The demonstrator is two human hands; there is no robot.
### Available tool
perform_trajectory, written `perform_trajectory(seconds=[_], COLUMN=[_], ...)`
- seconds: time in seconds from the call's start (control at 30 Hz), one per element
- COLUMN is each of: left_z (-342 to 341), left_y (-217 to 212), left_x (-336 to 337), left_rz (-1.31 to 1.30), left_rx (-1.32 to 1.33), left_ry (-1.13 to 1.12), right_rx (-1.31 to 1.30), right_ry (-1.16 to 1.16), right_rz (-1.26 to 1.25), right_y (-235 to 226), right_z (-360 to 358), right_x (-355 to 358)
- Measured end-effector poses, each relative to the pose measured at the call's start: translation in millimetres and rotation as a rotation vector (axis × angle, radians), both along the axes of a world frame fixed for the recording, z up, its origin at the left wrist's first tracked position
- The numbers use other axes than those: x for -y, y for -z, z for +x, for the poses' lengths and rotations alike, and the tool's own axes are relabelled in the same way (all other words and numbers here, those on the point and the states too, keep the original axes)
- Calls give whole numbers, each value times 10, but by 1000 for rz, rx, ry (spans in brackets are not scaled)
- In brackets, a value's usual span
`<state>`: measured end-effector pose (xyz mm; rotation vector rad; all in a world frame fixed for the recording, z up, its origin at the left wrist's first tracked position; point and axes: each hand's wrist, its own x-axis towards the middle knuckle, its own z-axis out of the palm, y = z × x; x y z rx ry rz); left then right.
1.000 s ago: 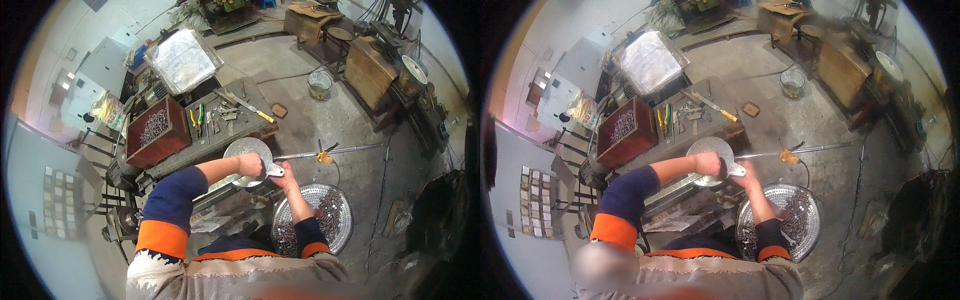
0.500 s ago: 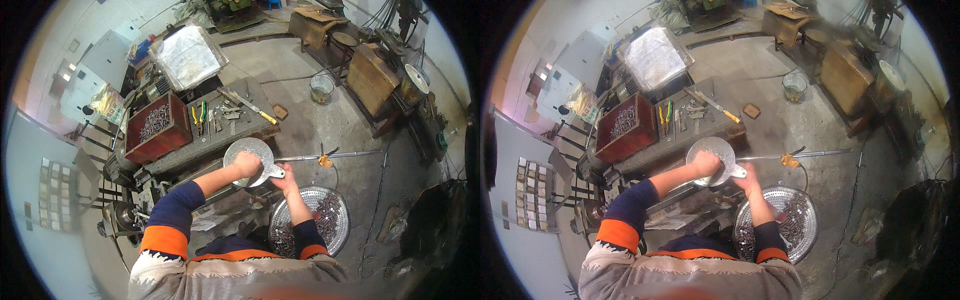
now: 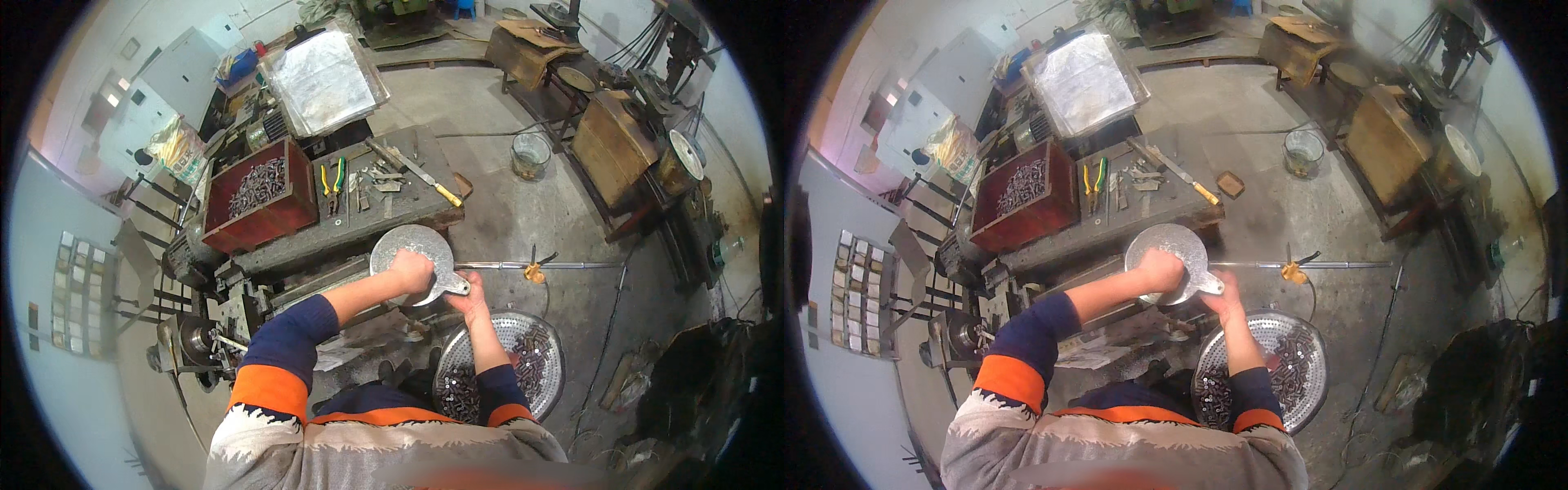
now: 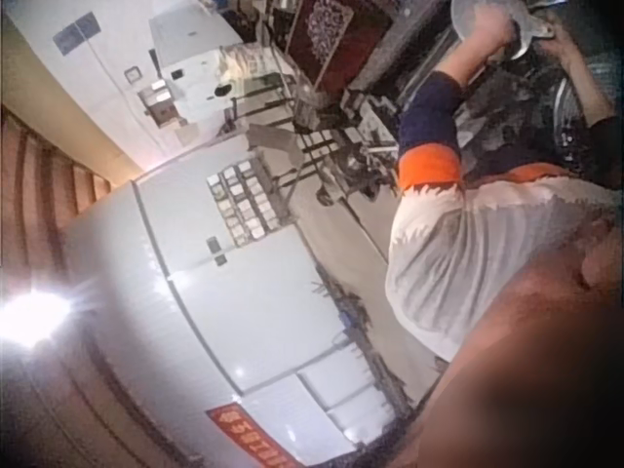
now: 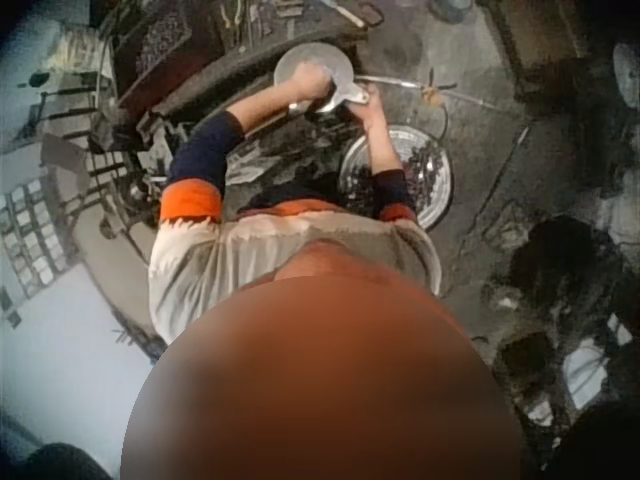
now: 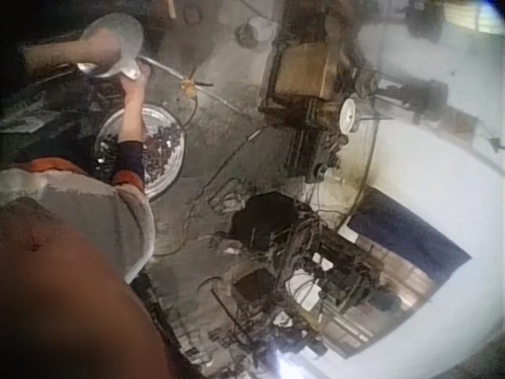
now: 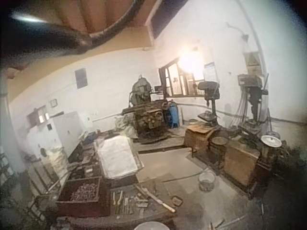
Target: The person operates a metal lathe in a workshop, using a wrench to tighten components and a caliper to measure a metal part. They adjust the lathe's tool post and handle small metal pieces, placing them into a red bin.
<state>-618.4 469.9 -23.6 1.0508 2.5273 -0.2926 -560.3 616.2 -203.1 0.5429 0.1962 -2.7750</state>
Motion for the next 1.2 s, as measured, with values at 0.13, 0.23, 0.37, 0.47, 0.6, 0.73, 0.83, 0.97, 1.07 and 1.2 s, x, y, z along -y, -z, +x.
perform_trajectory(seconds=[0.13,0.23,0.37,0.47,0.6,0.73,0.83,0.97,1.07,1.2], left_z=[-48,-86,-166,-235,-330,-273,-80,312,576,1243], left_y=[17,1,228,188,253,228,-40,-481,-679,-1162], left_x=[20,32,99,61,27,41,125,596,1185,2176], left_rz=[41,77,103,97,47,66,68,301,389,705], left_rx=[6,4,-46,5,-9,-73,-74,-131,-146,-113], left_ry=[121,237,384,591,827,832,621,327,193,-120], right_rx=[5,-28,-62,35,-5,-84,28,125,98,185], right_ry=[-12,-28,-38,-23,-44,-50,5,39,39,166], right_rz=[-17,-45,-100,-2,-11,-49,2,252,263,287], right_y=[97,244,252,138,222,221,228,103,7,-110], right_z=[-7,-41,-47,-18,-56,-66,-31,-18,6,89], right_x=[-32,-72,-64,-76,-88,-93,-113,-78,-71,-150])
